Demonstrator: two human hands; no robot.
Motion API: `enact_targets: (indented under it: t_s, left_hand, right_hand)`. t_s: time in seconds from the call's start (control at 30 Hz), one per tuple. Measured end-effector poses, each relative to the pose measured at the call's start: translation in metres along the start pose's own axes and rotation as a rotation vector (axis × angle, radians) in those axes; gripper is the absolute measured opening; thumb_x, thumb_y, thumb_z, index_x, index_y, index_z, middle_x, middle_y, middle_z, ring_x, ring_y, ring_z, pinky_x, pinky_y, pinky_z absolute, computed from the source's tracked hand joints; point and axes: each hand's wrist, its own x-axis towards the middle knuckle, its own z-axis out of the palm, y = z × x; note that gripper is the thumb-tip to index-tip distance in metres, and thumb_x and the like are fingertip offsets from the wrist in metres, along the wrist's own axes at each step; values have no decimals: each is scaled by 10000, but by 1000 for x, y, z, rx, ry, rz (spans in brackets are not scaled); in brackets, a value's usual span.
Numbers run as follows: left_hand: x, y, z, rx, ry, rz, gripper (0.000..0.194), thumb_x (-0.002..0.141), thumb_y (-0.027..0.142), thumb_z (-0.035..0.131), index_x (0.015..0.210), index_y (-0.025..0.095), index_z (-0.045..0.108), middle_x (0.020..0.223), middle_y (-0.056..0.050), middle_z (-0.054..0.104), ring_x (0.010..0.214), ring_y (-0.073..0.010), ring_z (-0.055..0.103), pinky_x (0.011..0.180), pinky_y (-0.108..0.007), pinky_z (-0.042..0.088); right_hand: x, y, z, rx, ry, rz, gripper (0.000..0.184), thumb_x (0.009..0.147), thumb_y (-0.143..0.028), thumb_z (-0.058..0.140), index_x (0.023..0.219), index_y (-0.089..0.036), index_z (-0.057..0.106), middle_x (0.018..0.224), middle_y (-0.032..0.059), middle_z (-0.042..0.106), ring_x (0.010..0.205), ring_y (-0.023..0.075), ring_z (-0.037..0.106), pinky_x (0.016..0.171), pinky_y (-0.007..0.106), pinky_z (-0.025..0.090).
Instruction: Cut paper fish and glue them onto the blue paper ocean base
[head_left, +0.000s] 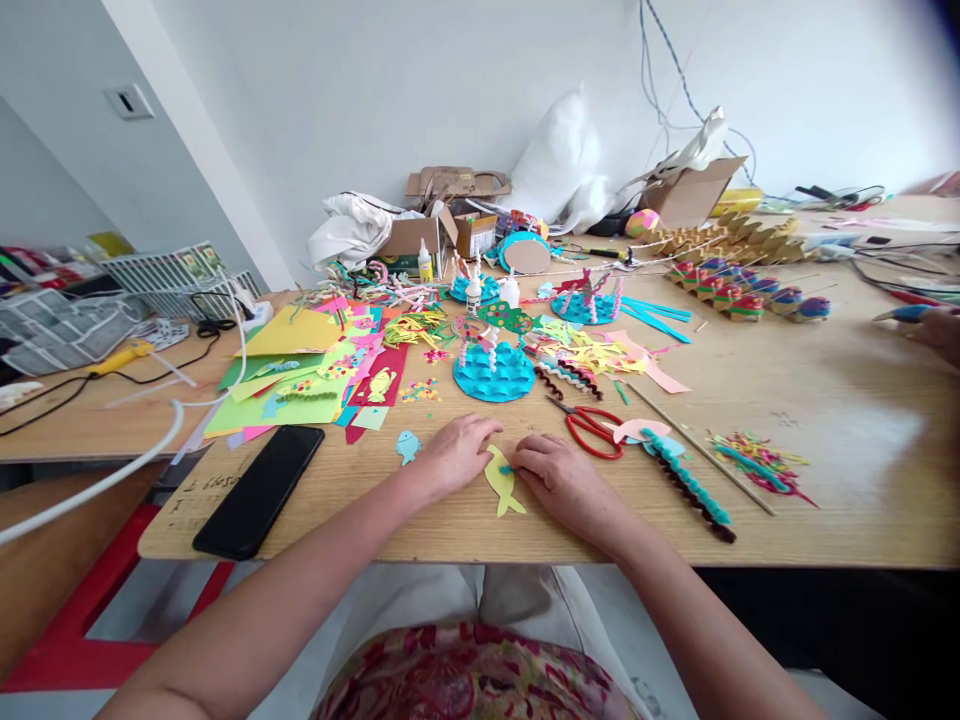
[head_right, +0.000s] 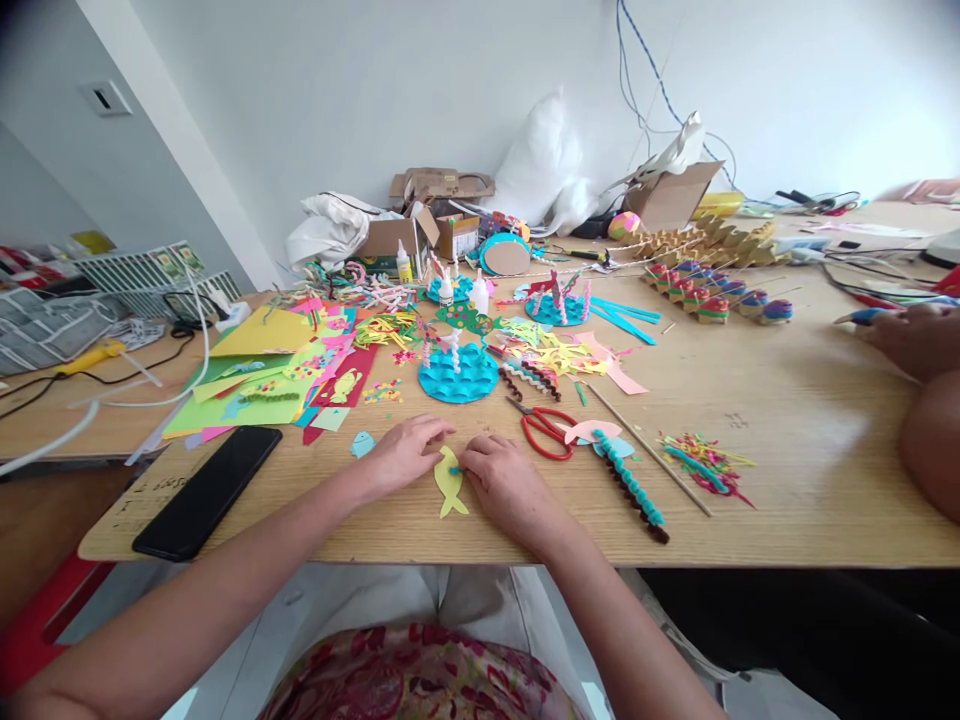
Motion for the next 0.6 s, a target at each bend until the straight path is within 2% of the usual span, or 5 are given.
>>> enact_targets:
  t_s: [0.13,0.3,0.47,0.6]
  left_hand:
    - [5,2,0,38,-23,23,378,716,29,485,1061,162,564,1006,-66,608,949,-195,554,848,-313,445]
    - [9,8,-2,-48,-48,-38,378,691,17,467,1014,177,582,841,-24,619,822,-171,568,770,-280,453]
    - [9,7,-3,-364,20,-191,382,684,4,427,991,189,559,666,43,521,659,-112,528,662,-225,442]
    - [3,10,-6,-793,58,-316,385,679,-4,457,1014,178,510,737,33,487,703,-93,540,693,-225,455]
  right_hand:
    - [-1,0,0,-8,-9,1,231,851,-133,411,810,-175,635,827,66,612,818,164,532,741,291,409]
    - [-2,-3,-1,-3,5,10,208,841,-128,419,833,-168,623,826,70,618,837,170,542,752,298,415]
    - [-3,-7,-5,10,-8,47,180,832,-125,435,841,-164,611,837,64,619,832,168,542,759,296,415]
    - [-5,-8,-5,32,-9,36,197,832,-119,428,834,-170,618,862,69,616,850,166,539,763,290,421]
